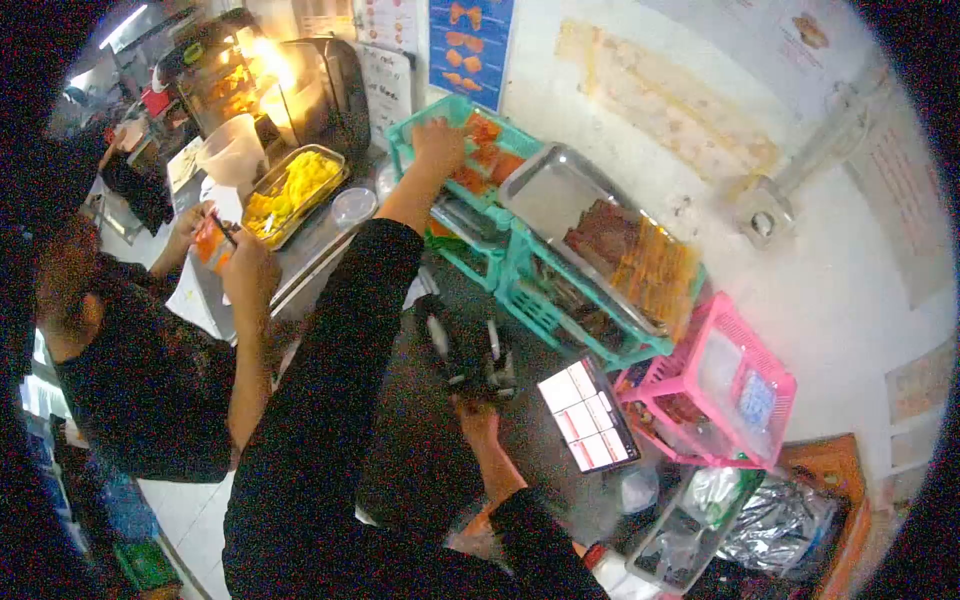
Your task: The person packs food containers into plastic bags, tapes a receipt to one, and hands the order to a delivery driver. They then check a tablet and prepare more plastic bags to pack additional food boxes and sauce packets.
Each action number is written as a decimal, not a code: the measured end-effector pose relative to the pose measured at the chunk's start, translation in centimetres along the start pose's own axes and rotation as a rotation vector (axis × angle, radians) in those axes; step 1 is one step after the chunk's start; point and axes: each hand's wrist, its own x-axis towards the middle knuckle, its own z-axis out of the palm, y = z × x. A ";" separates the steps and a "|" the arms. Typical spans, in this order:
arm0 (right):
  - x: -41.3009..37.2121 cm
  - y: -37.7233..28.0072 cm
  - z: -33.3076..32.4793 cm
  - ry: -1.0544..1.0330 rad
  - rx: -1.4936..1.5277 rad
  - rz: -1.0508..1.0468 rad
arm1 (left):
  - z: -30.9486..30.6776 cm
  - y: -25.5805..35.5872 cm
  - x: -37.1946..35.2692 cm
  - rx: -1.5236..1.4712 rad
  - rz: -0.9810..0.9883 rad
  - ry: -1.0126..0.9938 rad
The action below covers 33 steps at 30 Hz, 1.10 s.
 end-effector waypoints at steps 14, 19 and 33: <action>-0.4 -1.3 -1.2 -0.119 0.202 -0.158 | 0.4 -0.3 5.1 -0.185 -0.231 -0.081; 0.9 1.2 0.0 -0.135 0.180 -0.203 | -0.4 -3.4 4.6 -1.050 -0.271 0.208; -1.3 -2.7 -2.2 -0.219 0.243 -0.050 | -5.2 -7.2 -7.3 -2.510 -0.894 0.098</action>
